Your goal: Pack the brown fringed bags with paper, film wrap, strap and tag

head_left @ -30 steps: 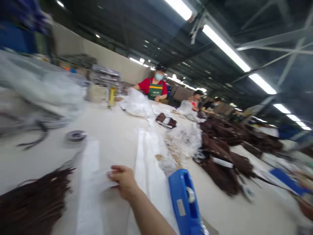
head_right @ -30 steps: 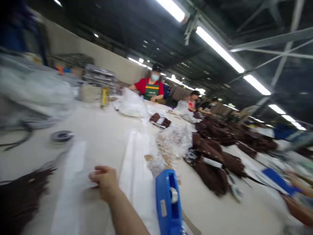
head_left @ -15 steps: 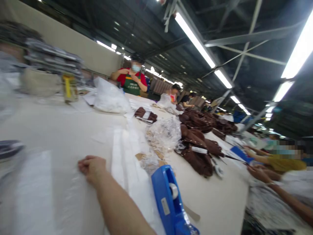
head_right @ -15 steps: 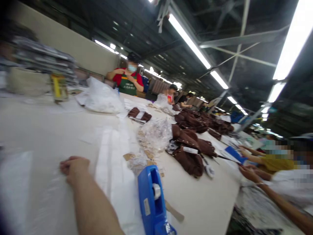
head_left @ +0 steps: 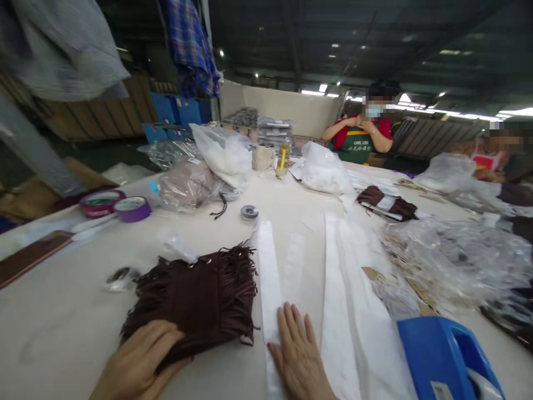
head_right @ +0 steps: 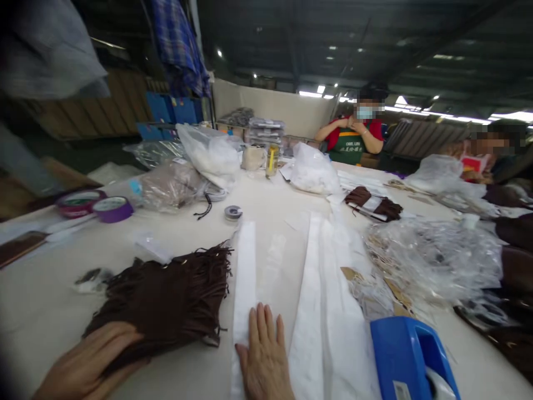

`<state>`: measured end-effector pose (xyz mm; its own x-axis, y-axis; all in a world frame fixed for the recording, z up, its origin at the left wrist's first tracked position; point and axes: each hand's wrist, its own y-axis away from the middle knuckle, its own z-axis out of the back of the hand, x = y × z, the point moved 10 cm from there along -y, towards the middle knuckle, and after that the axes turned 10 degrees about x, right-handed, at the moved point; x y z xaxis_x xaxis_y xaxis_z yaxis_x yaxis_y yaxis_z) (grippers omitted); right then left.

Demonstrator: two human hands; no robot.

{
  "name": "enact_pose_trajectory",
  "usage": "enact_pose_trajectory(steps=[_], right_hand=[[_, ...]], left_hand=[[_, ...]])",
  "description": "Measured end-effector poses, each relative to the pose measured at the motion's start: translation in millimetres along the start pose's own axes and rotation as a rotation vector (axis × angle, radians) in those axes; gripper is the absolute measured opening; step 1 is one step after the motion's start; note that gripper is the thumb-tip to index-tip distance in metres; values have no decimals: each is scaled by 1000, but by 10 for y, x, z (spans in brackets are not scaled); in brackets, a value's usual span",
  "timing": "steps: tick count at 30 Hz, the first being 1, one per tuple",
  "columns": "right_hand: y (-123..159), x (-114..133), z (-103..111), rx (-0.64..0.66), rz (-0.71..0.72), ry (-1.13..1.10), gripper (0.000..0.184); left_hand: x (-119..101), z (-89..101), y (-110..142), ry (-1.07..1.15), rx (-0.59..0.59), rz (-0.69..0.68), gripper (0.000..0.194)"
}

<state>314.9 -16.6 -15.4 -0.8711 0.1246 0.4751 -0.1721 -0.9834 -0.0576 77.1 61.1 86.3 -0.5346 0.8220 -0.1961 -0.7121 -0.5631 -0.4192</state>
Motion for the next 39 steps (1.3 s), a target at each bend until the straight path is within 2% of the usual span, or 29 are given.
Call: enact_pose_trajectory(steps=[1,3,5,8,10,14,17,22,25,30,33,36,39], right_hand=[[50,42,-106,15,26,117,48],[55,48,-194,30,36,192,49],[-3,31,-114,26,11,119,49],[-81,44,166,-21,-71,-171,47],[-121,88,223,19,-160,-448,46],[-189,328,-65,246,-377,-974,45],[-324,480,-212,279,-467,-1189,39],[-739,669,-384,329,-462,-1356,28],[-954,814,-364,297,-396,-1408,20],[-1136,1103,33,177,-195,-1418,25],[-1176,1158,373,131,-112,-1397,25],[-1173,1019,772,50,-85,-1369,26],[-1059,679,1174,-84,-115,-1331,32]], left_hand=[[-44,16,-79,28,32,-18,24],[-36,126,-205,59,21,16,29],[-19,205,-264,43,21,46,32],[-109,254,-174,-5,7,18,28],[-216,198,-24,-8,36,-10,21],[-306,98,305,48,105,46,12],[-265,104,475,70,112,96,28],[-95,48,668,-43,35,157,47],[-49,-58,756,-56,-6,129,52],[66,-155,795,4,-111,128,67],[89,-212,616,63,-135,122,65],[-59,-169,264,115,-179,22,58],[-335,-5,-125,149,-249,-126,51]])
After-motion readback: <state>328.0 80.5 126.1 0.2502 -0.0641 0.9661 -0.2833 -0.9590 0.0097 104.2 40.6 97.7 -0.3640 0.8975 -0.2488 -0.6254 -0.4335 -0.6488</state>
